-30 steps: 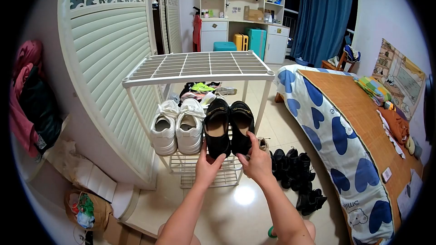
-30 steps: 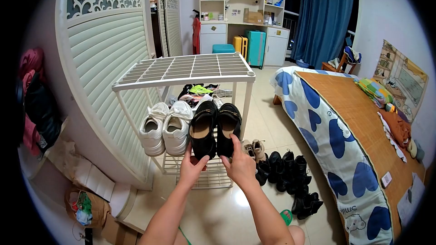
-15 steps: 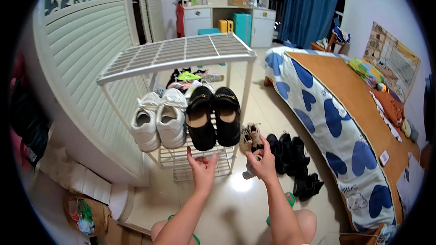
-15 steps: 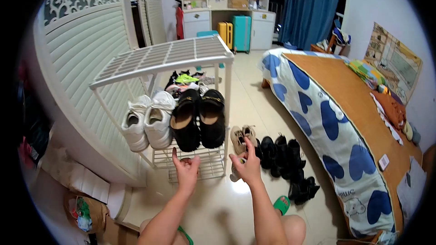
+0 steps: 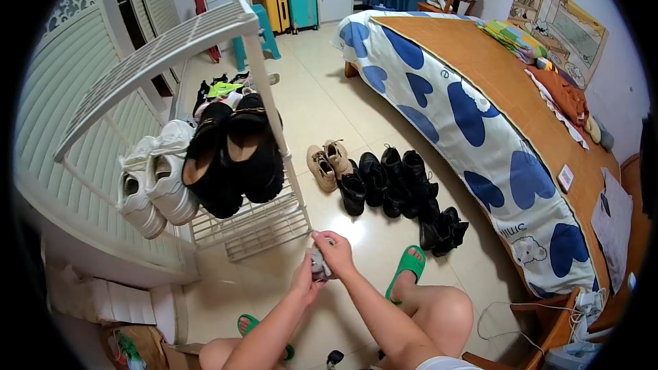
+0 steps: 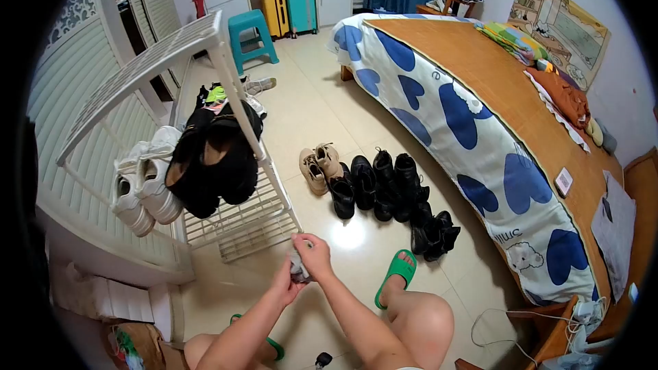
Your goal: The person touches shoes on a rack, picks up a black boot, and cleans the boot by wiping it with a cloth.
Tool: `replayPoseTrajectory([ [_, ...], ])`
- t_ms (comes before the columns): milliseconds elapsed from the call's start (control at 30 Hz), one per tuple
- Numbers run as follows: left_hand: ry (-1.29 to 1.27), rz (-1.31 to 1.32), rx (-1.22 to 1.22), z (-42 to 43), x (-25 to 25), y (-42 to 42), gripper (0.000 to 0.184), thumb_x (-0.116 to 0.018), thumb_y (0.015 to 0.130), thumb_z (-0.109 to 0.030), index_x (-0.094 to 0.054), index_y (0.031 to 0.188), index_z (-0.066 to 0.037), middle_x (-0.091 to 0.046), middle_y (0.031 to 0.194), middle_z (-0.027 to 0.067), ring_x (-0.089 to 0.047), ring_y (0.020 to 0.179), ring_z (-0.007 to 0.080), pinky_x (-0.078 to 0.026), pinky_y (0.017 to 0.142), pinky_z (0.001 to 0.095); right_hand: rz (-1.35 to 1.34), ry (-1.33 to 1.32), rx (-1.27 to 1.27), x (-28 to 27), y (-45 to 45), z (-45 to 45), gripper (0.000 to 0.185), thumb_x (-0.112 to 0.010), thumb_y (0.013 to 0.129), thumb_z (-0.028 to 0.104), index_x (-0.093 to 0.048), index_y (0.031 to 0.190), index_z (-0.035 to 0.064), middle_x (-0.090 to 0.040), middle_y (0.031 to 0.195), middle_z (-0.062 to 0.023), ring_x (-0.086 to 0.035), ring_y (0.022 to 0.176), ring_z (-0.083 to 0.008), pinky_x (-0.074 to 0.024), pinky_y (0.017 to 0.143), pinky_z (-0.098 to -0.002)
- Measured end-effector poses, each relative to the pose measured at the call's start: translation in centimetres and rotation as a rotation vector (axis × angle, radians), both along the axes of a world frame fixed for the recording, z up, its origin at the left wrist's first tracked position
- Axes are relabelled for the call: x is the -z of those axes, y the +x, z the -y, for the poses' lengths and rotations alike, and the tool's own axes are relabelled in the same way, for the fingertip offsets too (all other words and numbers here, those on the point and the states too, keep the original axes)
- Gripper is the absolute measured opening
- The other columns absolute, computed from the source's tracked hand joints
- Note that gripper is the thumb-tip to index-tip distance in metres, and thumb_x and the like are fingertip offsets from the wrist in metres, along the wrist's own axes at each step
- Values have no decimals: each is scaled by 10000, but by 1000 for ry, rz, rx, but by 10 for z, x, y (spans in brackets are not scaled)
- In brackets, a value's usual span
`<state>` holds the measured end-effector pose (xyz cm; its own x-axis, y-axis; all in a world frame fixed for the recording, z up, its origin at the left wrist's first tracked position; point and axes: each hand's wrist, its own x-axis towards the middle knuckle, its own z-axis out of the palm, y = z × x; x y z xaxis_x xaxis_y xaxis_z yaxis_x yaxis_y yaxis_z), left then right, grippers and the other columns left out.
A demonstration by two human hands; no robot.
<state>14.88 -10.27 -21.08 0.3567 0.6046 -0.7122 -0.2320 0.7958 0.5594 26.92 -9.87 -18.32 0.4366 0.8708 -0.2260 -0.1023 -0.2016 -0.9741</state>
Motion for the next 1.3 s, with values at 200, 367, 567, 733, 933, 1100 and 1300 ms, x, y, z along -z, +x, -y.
replayPoseTrajectory([
  [200,-52,180,-401,0,26,12,435,-423,1022,-454,-560,1237,-101,-616,1211,57,-593,1131,226,-493,944,395,382,22,-201,44,-13,15,384,-686,860,359,-696,1149,107,-654,1133,-173,-601,1096,-313,-462,969,-393],
  [367,-47,339,-386,6,35,9,440,-410,1029,-437,-549,1274,-99,-588,1261,64,-571,1162,226,-464,983,395,280,4,-288,62,-5,19,353,-674,869,285,-679,1176,111,-645,1182,-157,-602,1118,-301,-457,991,-376],
  [567,55,174,-188,0,74,23,479,-489,1018,-367,-449,1415,-104,-534,1334,71,-479,1267,225,-361,1074,369,169,-168,-260,93,34,-7,313,-628,851,141,-675,1155,85,-657,1168,-161,-631,1077,-316,-482,963,-380],
  [733,-81,-32,-192,16,60,23,467,-615,957,-331,-517,1357,-109,-591,1227,61,-568,1074,209,-455,927,327,629,-139,-15,101,87,-55,343,-588,812,68,-653,1149,69,-617,1173,-177,-610,1074,-358,-490,942,-411],
  [933,-133,-54,-137,25,63,29,401,-605,965,-273,-550,1303,-64,-627,1206,110,-613,1041,198,-504,881,314,942,-180,-104,105,135,-98,551,-571,820,36,-488,1358,123,-506,1347,-106,-609,1099,-320,-506,912,-417],
  [1100,-80,-65,-52,31,56,33,390,-555,994,-246,-525,1313,-24,-628,1215,135,-612,1091,203,-502,907,308,1040,-556,-322,109,152,-113,661,-560,836,27,-345,1457,98,-488,1331,-133,-626,1091,-329,-532,874,-432],
  [1300,-35,-33,11,47,40,38,416,-531,1009,-258,-491,1335,-3,-618,1227,161,-598,1121,207,-490,929,303,1125,-546,-338,114,147,-103,180,-586,852,101,-631,1019,48,-584,1156,-163,-654,1016,-340,-543,844,-436],
])
